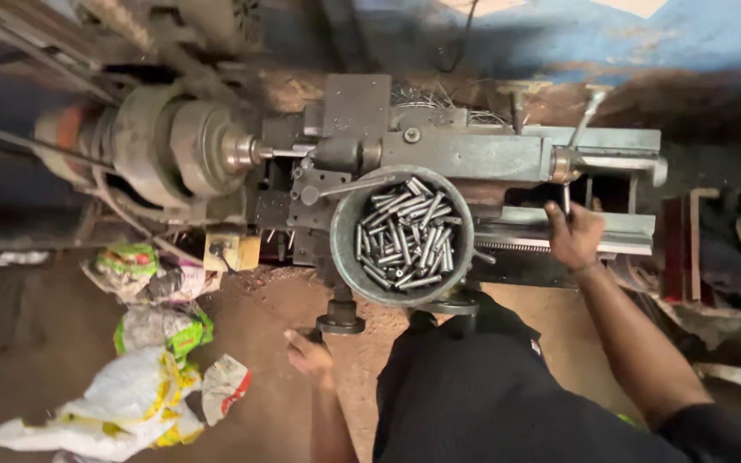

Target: The person operates a lathe to machine small metal pin parts. They load a blank into the chuck, engage the spinning lathe, turn the handwheels to feed the cutting tool, then remove the finished part and drop it into a bowl filled with similar machined pins, repeating the cycle.

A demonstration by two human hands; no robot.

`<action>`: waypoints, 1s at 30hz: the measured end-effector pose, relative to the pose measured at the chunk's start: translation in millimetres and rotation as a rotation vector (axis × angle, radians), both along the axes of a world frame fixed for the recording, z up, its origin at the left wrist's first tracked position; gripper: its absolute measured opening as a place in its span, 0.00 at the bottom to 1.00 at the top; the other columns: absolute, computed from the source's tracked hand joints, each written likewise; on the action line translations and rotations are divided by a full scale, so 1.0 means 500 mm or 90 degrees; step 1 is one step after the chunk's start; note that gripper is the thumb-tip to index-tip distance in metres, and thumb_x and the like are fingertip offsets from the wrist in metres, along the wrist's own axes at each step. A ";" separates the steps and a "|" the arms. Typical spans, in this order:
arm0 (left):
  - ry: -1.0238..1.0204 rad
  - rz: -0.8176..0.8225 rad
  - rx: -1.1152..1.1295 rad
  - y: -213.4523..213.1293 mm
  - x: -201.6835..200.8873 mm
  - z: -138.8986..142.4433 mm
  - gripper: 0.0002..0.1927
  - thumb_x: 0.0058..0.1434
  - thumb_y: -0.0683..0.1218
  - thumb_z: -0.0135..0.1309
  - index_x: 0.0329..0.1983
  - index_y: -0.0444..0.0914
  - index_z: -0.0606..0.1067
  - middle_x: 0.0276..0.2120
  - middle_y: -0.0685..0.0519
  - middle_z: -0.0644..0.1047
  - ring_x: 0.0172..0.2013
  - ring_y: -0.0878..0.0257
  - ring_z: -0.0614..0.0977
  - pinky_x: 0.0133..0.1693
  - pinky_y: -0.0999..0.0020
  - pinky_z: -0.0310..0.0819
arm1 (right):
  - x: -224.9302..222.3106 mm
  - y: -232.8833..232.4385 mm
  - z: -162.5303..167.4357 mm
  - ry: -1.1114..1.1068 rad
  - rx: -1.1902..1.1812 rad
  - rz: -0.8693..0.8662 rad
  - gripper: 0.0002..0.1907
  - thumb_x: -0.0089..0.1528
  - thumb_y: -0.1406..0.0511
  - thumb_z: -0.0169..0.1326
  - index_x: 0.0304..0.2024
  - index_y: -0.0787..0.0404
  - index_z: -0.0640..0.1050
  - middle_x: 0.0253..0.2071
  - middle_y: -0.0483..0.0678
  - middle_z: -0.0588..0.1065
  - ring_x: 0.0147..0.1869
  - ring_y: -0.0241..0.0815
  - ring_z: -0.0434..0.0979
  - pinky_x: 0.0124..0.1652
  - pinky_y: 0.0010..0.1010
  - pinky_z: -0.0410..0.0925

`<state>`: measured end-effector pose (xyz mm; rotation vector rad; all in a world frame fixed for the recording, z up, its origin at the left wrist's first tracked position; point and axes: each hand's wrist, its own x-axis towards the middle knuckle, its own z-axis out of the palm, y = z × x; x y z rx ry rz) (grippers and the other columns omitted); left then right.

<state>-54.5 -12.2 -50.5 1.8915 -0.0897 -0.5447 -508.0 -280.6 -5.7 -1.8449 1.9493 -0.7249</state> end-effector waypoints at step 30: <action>-0.812 -1.134 -0.133 -0.437 -0.081 0.495 0.18 0.52 0.40 0.57 0.48 0.40 0.81 0.48 0.50 0.77 0.52 0.52 0.76 0.54 0.56 0.69 | -0.007 -0.182 0.149 0.043 -0.441 0.279 0.25 0.59 0.78 0.65 0.59 0.67 0.78 0.69 0.67 0.70 0.73 0.65 0.74 0.69 0.47 0.71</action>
